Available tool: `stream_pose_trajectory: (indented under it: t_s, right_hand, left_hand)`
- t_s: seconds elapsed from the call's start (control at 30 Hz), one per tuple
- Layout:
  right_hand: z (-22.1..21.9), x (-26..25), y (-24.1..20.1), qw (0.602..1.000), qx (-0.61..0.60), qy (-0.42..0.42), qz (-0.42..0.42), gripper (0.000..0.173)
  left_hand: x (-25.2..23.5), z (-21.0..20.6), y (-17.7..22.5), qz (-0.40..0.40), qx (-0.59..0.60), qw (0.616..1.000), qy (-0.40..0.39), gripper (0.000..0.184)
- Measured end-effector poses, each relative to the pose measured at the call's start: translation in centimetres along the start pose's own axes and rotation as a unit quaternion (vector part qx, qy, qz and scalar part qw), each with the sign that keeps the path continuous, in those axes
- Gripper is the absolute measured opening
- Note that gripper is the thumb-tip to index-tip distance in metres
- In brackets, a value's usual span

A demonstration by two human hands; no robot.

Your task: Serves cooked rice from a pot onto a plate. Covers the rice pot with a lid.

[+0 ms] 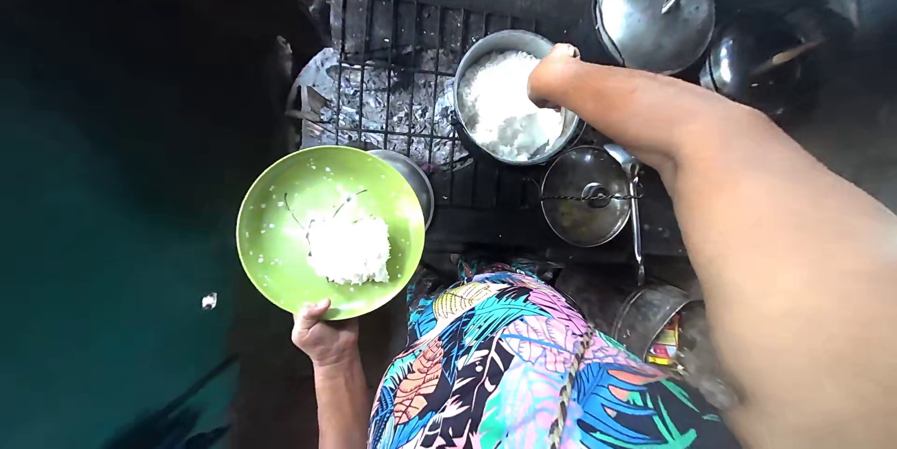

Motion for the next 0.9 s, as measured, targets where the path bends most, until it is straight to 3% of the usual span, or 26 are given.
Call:
stream_pose_trajectory:
  t_s: [0.03,0.07,0.13,0.27,0.5,0.67,0.8,0.9]
  right_hand:
    - [-1.3,-4.5,-1.2,0.994,0.075,-0.060,0.057,0.013]
    - [-2.6,-7.7,-1.0,0.978,0.109,-0.092,0.154,0.020]
    - [-5.0,-9.9,-0.3,0.968,0.078,-0.089,0.220,0.029]
    - [-7.5,-9.3,0.6,0.974,-0.039,-0.090,0.203,0.032]
    - [-4.6,-6.9,3.2,0.964,-0.007,-0.075,0.256,0.033]
    - [-2.0,-3.2,4.2,0.953,0.059,0.033,0.297,0.015]
    - [-2.1,-3.3,2.9,0.931,0.004,0.132,0.340,0.019]
    - [-3.8,-4.5,1.1,0.921,-0.048,0.127,0.366,0.021]
  left_hand:
    - [-0.1,0.0,-0.1,-0.001,0.004,1.000,-0.003,0.025]
    - [-0.2,0.0,-0.2,-0.001,0.006,1.000,-0.005,0.025]
    - [-0.5,-0.1,-0.3,0.003,0.006,1.000,-0.009,0.025]
    - [-1.2,-0.6,-0.7,0.016,0.002,1.000,-0.017,0.025]
    - [-3.0,-2.8,-0.4,0.014,-0.002,0.998,-0.066,0.024]
    - [-3.4,-3.5,-0.4,-0.002,-0.028,0.998,-0.063,0.029]
    - [-2.6,-3.0,-0.6,-0.010,-0.017,0.998,-0.056,0.028]
    - [-1.8,-2.4,-0.7,-0.010,-0.002,0.999,-0.053,0.024]
Point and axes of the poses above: each hand's wrist, its own x-axis away from the middle knuckle, its own z-axis out of the back of the hand, y = z × x, the point moved 2 cm from there along -x, towards the middle knuckle, and after that the axes turned 2 degrees about -y, right-handed, at the moved point
